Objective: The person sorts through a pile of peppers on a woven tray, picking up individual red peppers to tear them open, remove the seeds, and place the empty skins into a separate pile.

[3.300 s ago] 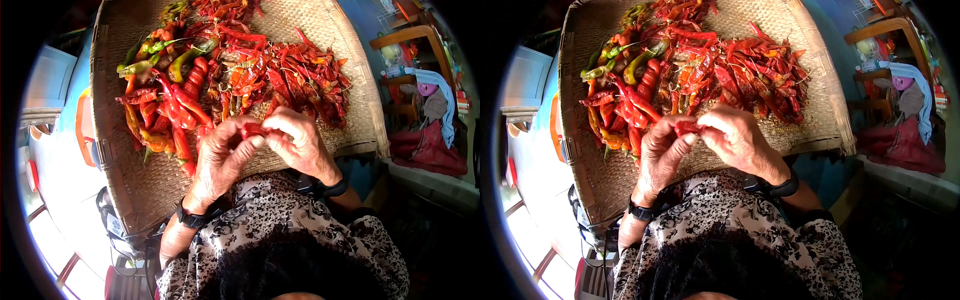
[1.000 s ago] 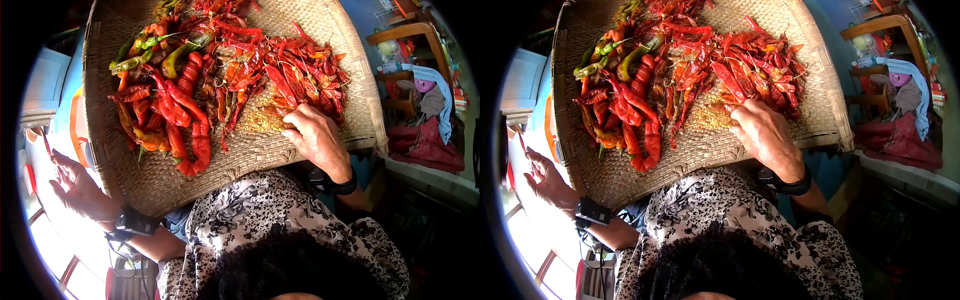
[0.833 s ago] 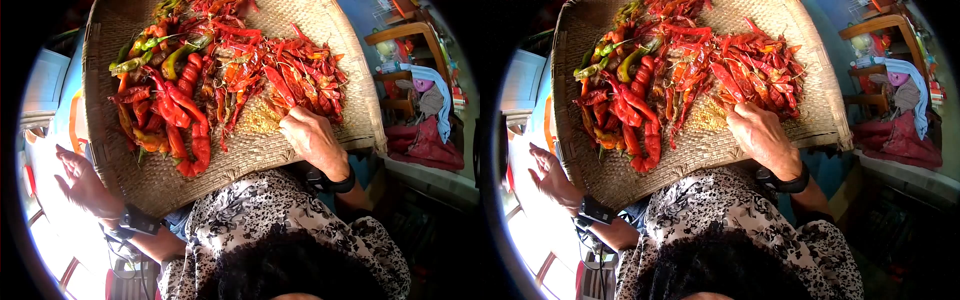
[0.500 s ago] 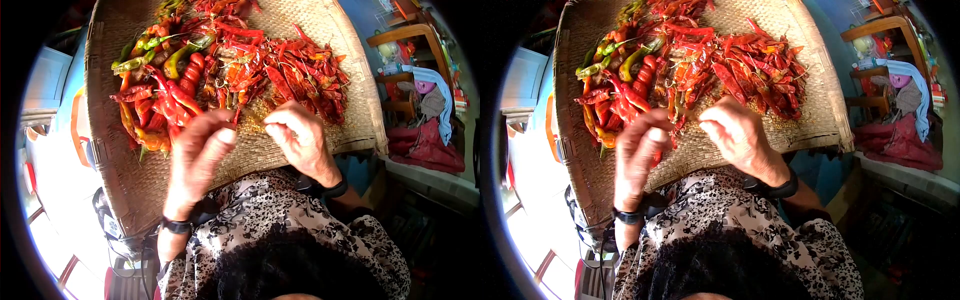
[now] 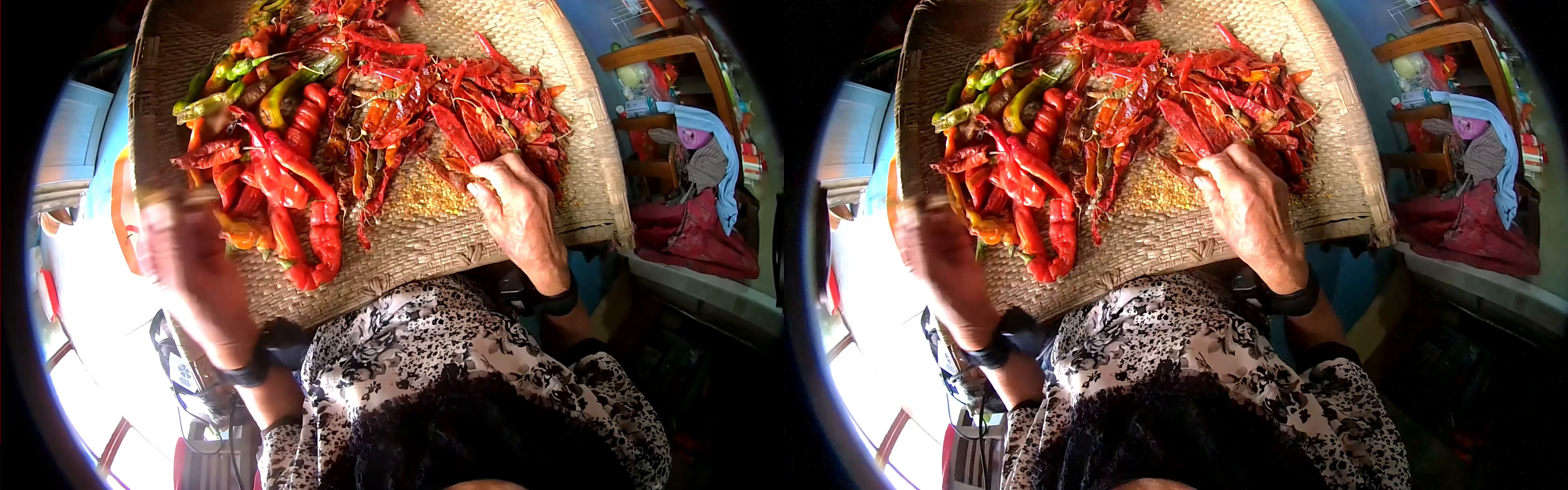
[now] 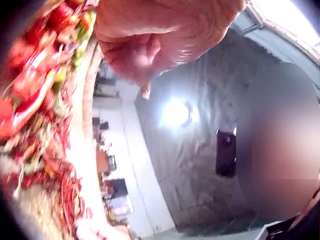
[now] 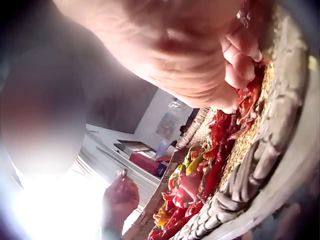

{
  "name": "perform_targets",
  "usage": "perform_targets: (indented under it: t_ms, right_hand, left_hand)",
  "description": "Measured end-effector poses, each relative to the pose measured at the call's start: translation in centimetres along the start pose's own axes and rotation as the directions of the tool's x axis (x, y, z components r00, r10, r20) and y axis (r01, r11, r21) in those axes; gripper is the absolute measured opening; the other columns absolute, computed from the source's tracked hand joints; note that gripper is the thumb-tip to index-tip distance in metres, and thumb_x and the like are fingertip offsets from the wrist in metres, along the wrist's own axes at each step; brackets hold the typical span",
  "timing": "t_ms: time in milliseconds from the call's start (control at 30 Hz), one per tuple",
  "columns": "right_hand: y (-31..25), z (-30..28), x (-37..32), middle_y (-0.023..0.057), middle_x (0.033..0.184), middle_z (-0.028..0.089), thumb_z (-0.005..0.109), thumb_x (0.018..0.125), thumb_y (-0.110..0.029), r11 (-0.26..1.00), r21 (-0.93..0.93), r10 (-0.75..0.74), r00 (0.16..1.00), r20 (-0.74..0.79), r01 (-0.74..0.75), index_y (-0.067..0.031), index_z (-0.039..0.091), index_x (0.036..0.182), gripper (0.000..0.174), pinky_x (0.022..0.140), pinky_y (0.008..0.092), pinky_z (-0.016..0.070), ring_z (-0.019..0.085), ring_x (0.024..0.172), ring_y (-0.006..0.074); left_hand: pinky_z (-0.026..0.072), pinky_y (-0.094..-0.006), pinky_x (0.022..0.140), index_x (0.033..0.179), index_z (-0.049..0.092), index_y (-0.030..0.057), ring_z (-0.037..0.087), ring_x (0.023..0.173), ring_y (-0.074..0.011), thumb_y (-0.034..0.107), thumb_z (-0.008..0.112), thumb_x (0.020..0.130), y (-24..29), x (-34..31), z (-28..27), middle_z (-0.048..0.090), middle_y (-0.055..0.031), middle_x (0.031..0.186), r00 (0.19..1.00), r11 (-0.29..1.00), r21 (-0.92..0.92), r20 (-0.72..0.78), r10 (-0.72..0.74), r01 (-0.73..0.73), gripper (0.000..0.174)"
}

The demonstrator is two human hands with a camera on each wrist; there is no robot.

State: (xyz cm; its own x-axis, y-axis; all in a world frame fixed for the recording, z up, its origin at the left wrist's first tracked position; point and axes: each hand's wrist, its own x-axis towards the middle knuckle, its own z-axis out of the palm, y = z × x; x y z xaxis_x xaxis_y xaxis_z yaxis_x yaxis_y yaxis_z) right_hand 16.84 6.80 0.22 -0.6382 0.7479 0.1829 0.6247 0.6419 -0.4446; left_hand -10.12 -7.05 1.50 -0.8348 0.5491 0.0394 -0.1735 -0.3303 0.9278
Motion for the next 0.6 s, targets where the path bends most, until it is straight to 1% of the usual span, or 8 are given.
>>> perform_targets:
  t_ms: [67,100,167,233,367,433,500,600]
  right_hand:
    - [0.4,0.2,-0.3,0.0123,0.084,0.055,0.067,0.078,-0.007,1.000,-0.030,0.002,1.000,0.024,-0.001,-0.0003,0.060,0.097,0.021,0.063,0.0368,0.0504,0.060,0.074,0.0291]
    - [0.5,0.3,-0.4,0.0129,0.085,0.055,0.068,0.077,-0.007,0.998,-0.059,0.005,0.999,0.047,-0.002,-0.0004,0.059,0.097,0.023,0.065,0.0383,0.0502,0.060,0.076,0.0308]
    - [0.4,0.5,-0.4,0.0127,0.086,0.054,0.068,0.076,-0.007,0.998,-0.053,0.033,0.998,0.062,-0.029,-0.0002,0.059,0.096,0.023,0.066,0.0390,0.0495,0.059,0.079,0.0300]
    - [0.3,0.7,-0.2,0.0130,0.084,0.054,0.067,0.076,-0.006,0.998,-0.055,0.016,0.996,0.091,-0.011,-0.0007,0.059,0.095,0.021,0.067,0.0402,0.0484,0.058,0.080,0.0298]
    - [0.0,0.6,0.0,0.0130,0.084,0.053,0.066,0.075,-0.005,0.994,-0.106,0.010,0.991,0.130,0.004,-0.0018,0.057,0.093,0.020,0.067,0.0407,0.0474,0.058,0.080,0.0301]
    - [0.3,0.9,0.0,0.0131,0.083,0.053,0.066,0.074,-0.003,0.993,-0.114,0.004,0.990,0.141,0.012,-0.0033,0.054,0.092,0.021,0.065,0.0411,0.0473,0.058,0.079,0.0308]
    - [0.3,1.1,0.1,0.0136,0.083,0.053,0.066,0.074,-0.002,0.996,-0.095,0.010,0.991,0.133,0.002,-0.0037,0.053,0.091,0.021,0.065,0.0414,0.0474,0.058,0.078,0.0319]
    - [0.3,1.1,0.1,0.0128,0.082,0.054,0.064,0.073,0.002,1.000,-0.003,0.021,0.995,0.099,-0.020,-0.0044,0.053,0.090,0.021,0.062,0.0392,0.0480,0.059,0.074,0.0303]
  left_hand:
    - [0.0479,-0.0194,0.067,0.108,0.054,-0.0057,0.055,0.075,-0.0101,0.010,0.052,0.091,0.5,4.0,-7.5,0.060,-0.0085,0.088,0.992,0.942,-0.327,0.075,0.101,-0.071,0.023]
    - [0.0476,-0.0251,0.076,0.115,0.049,-0.0087,0.054,0.085,-0.0161,0.011,0.049,0.092,1.7,6.0,-11.4,0.058,-0.0142,0.101,0.983,0.851,-0.521,0.109,0.146,-0.069,0.030]
    - [0.0449,-0.0353,0.083,0.130,0.037,-0.0084,0.052,0.092,-0.0238,0.016,0.048,0.094,3.7,5.4,-10.6,0.049,-0.0210,0.119,0.977,0.594,-0.783,-0.213,0.022,-0.184,0.045]
    - [0.0435,-0.0366,0.084,0.133,0.035,-0.0055,0.052,0.092,-0.0237,0.012,0.054,0.088,3.5,5.8,-12.0,0.049,-0.0228,0.124,0.998,0.415,-0.910,-0.043,-0.045,-0.021,0.051]
    - [0.0414,-0.0333,0.074,0.129,0.040,-0.0042,0.049,0.082,-0.0192,0.017,0.052,0.091,1.4,5.2,-10.1,0.052,-0.0159,0.107,0.991,0.458,-0.881,0.135,-0.004,0.122,0.045]
    - [0.0400,-0.0307,0.068,0.127,0.041,-0.0025,0.047,0.077,-0.0151,0.019,0.051,0.093,0.4,4.0,-7.1,0.052,-0.0099,0.096,0.965,0.610,-0.769,0.261,0.029,0.190,0.042]
    - [0.0427,-0.0244,0.061,0.121,0.045,-0.0014,0.046,0.069,-0.0099,0.025,0.045,0.097,0.2,2.0,-2.6,0.052,-0.0040,0.085,0.989,0.830,-0.545,0.141,-0.045,0.115,0.036]
    - [0.0445,-0.0220,0.058,0.117,0.051,0.0012,0.051,0.064,-0.0093,0.024,0.049,0.095,-0.7,-0.8,1.9,0.059,-0.0021,0.079,0.969,0.954,-0.242,0.213,-0.125,0.176,0.032]
